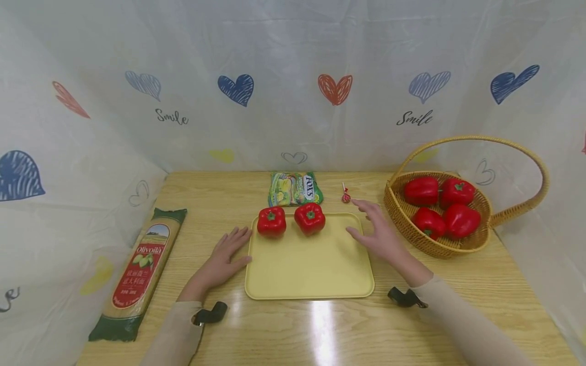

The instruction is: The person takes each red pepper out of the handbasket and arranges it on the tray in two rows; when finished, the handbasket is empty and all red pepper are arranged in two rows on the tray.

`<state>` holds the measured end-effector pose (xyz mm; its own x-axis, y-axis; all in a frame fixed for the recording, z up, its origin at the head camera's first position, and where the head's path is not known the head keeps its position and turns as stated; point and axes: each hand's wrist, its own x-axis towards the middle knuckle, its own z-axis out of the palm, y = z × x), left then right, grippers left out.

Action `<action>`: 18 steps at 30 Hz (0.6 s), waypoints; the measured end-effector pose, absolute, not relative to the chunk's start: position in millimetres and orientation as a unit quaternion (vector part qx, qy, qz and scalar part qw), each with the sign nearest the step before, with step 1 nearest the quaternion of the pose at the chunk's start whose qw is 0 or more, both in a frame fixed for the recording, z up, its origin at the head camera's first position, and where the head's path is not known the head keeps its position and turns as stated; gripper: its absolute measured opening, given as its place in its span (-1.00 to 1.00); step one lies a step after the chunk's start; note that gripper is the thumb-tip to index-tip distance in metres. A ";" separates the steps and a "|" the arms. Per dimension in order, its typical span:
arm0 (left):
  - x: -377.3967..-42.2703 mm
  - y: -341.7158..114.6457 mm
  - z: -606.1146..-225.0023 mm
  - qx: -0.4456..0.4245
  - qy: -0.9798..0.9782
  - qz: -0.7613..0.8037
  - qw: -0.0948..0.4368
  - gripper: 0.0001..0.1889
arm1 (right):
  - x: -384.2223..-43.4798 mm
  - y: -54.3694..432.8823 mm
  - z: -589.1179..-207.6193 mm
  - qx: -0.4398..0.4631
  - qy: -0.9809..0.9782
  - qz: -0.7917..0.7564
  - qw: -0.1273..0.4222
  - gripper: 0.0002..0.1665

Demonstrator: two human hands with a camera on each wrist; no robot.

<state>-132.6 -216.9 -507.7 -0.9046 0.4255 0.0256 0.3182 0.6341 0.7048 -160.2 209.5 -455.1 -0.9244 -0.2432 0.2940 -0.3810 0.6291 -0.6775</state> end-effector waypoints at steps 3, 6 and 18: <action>-132.6 -217.1 -508.2 0.207 0.901 0.374 0.073 -0.28 | -157.2 216.2 -452.7 0.165 -0.901 0.389 0.100 -0.21; -132.8 -217.0 -508.6 0.207 0.901 0.373 0.074 -0.28 | -153.9 224.5 -450.2 0.159 -0.906 0.376 0.115 -0.23; -133.6 -216.6 -508.3 0.207 0.901 0.374 0.074 -0.27 | -147.4 264.5 -441.5 0.142 -0.912 0.355 0.148 -0.27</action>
<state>-133.6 -216.6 -508.3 -0.9037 0.4276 0.0211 0.3168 0.6349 0.7047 -147.4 264.5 -441.5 -0.9154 -0.1546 0.3717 -0.3651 0.7080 -0.6045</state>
